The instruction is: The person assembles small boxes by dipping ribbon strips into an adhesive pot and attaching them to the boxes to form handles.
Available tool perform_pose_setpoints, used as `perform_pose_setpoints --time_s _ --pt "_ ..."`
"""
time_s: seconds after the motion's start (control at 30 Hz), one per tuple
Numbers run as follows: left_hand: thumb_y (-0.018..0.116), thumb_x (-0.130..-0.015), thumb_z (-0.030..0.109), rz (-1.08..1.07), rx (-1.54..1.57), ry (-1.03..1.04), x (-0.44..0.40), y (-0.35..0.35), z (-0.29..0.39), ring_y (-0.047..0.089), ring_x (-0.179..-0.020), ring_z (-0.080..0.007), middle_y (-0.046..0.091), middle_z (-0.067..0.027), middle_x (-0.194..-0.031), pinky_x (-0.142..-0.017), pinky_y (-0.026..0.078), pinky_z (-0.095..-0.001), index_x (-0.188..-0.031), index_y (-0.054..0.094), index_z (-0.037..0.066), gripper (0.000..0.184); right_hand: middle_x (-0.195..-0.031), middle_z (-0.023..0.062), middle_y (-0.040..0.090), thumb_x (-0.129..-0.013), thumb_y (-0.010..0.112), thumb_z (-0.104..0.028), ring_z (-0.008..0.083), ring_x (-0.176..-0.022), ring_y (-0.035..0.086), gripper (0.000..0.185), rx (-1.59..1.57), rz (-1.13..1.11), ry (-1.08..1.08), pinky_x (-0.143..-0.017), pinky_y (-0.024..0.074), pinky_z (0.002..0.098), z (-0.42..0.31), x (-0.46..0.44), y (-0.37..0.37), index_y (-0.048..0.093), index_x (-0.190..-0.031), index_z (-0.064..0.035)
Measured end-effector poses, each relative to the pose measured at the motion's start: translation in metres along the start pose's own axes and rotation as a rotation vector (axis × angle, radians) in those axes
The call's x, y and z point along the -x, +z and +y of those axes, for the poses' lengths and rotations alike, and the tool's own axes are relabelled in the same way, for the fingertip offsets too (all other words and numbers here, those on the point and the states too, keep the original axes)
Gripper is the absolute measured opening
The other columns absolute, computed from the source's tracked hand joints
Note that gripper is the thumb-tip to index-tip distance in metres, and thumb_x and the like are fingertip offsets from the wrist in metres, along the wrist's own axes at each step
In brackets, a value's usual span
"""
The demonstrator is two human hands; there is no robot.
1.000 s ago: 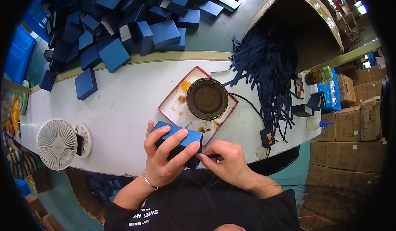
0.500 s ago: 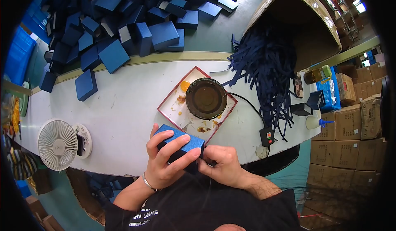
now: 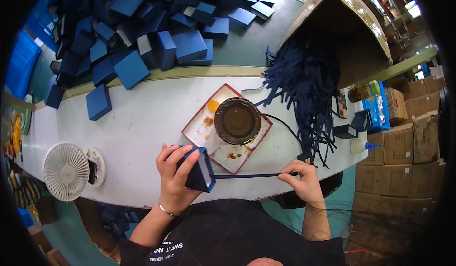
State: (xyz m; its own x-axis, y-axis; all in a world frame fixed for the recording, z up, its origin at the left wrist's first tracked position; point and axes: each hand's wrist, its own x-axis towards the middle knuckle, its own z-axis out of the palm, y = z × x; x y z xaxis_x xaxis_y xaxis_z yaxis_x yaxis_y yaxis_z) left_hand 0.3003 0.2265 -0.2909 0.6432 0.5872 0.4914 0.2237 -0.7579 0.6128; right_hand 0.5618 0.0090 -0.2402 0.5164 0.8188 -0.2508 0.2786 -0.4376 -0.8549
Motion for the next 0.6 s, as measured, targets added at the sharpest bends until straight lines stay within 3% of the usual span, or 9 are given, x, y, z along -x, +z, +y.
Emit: perform_pose_setpoints --time_s 0.1,0.13,0.23,0.27,0.37,0.5,0.53,0.6 --pt "0.092 -0.058 0.02 -0.035 -0.009 -0.009 0.011 0.004 -0.003 0.046 -0.129 -0.038 0.056 -0.0093 -0.14 -0.117 0.031 -0.0603 -0.135 0.06 0.013 0.084 -0.088 0.0051 0.07 -0.082 0.076 0.006 0.0157 -0.082 0.064 0.008 -0.313 0.153 0.069 -0.077 0.0481 0.0277 0.021 0.005 -0.001 0.076 -0.088 0.0007" --pt "0.092 -0.058 0.019 -0.047 -0.006 -0.017 0.016 0.007 -0.002 0.046 -0.129 -0.038 0.056 -0.0093 -0.14 -0.117 0.031 -0.0604 -0.136 0.06 0.013 0.084 -0.093 0.0071 0.072 -0.089 0.075 0.0 0.017 -0.086 0.066 0.005 -0.382 0.174 0.05 -0.081 0.0518 0.0286 0.031 0.006 0.001 0.076 -0.095 -0.0001" --pt "0.092 -0.058 0.017 -0.088 0.017 -0.021 0.022 0.012 -0.002 0.046 -0.13 -0.0381 0.055 -0.0097 -0.141 -0.117 0.031 -0.0606 -0.137 0.059 0.013 0.086 -0.098 0.0081 0.072 -0.096 0.072 -0.004 0.0186 -0.089 0.068 0.005 -1.207 0.27 0.048 -0.087 0.0556 0.0324 0.049 -0.006 0.027 0.073 -0.101 -0.003" --pt "0.092 -0.057 0.017 -0.092 0.025 -0.02 0.023 0.013 0.0 0.046 -0.13 -0.0382 0.055 -0.0097 -0.141 -0.117 0.031 -0.0607 -0.138 0.058 0.013 0.087 -0.102 0.0086 0.071 -0.101 0.067 -0.013 0.0198 -0.091 0.069 0.008 -1.22 0.272 0.018 -0.091 0.0578 0.0376 0.05 -0.011 0.032 0.069 -0.104 -0.0055" --pt "0.092 -0.057 0.016 -0.111 0.035 -0.025 0.025 0.014 0.003 0.045 -0.13 -0.0389 0.054 -0.0103 -0.142 -0.117 0.032 -0.0617 -0.139 0.057 0.013 0.088 -0.104 0.0081 0.071 -0.104 0.063 -0.019 0.0195 -0.092 0.069 0.014 -1.399 0.284 0.049 -0.092 0.0575 0.0383 0.019 -0.027 0.043 0.068 -0.107 -0.0064" --pt "0.093 -0.057 0.017 -0.109 0.039 -0.043 0.026 0.015 0.003 0.045 -0.13 -0.0396 0.053 -0.0112 -0.142 -0.116 0.032 -0.0627 -0.139 0.057 0.012 0.09 -0.096 0.0047 0.07 -0.106 0.06 -0.016 0.0125 -0.073 0.059 0.013 -1.531 -0.01 0.121 -0.071 0.0524 0.0299 0.021 -0.035 0.033 0.065 -0.112 -0.0056" --pt "0.093 -0.057 0.018 -0.106 0.043 -0.05 0.026 0.015 0.002 0.045 -0.13 -0.0398 0.053 -0.0115 -0.142 -0.116 0.033 -0.063 -0.14 0.056 0.012 0.091 -0.087 0.0036 0.068 -0.105 0.061 -0.011 0.0079 -0.061 0.048 0.012 -1.414 -0.039 0.18 -0.059 0.0412 0.0244 0.019 -0.036 0.03 0.067 -0.111 -0.0026" --pt "0.094 -0.057 0.018 -0.091 0.038 -0.055 0.024 0.015 0.001 0.045 -0.13 -0.04 0.053 -0.0117 -0.142 -0.116 0.032 -0.0629 -0.14 0.055 0.012 0.093 -0.081 0.0033 0.067 -0.104 0.061 -0.009 0.006 -0.058 0.044 0.012 -1.142 -0.088 0.226 -0.056 0.0365 0.0223 0.02 -0.042 0.031 0.068 -0.109 -0.0008"
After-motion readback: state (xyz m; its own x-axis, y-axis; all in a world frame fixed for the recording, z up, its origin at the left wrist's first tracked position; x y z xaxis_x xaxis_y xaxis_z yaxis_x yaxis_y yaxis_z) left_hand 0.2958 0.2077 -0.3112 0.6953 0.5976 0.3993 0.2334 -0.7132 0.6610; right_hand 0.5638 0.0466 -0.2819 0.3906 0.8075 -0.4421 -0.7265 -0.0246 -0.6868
